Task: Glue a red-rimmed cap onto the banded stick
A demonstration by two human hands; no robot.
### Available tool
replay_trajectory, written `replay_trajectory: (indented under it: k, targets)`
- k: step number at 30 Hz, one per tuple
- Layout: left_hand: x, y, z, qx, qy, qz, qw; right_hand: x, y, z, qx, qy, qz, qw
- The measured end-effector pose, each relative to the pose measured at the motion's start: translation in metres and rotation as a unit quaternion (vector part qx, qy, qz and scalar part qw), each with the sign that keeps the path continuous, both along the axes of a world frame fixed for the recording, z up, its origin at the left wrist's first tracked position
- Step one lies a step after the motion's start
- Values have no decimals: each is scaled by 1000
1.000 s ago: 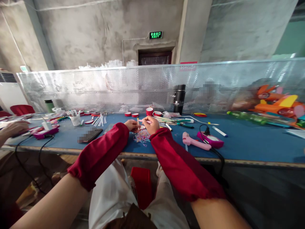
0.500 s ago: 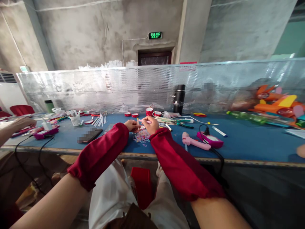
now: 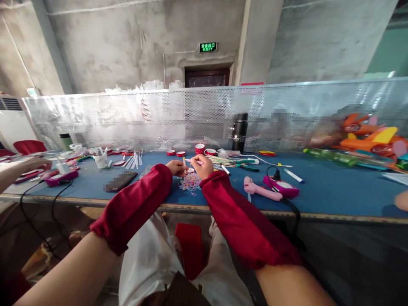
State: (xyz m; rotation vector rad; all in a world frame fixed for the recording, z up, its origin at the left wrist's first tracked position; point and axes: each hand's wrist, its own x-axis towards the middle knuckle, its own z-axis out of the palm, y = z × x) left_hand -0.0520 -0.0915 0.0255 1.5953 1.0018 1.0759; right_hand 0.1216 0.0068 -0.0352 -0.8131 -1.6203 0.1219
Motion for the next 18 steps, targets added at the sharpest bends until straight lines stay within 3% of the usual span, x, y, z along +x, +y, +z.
replay_trajectory:
  k: [5,13,18]
  targets:
    - [2,26,-9,-19,2,6,1000,0,1,0,1,-7,0,1000]
    - [3,100,-41,-76,30,-21,996,0,0,0,-1,2,9,1000]
    - [-1,121,-55,-77,25,-44,996,-1,2,-2,4,-15,19,1000]
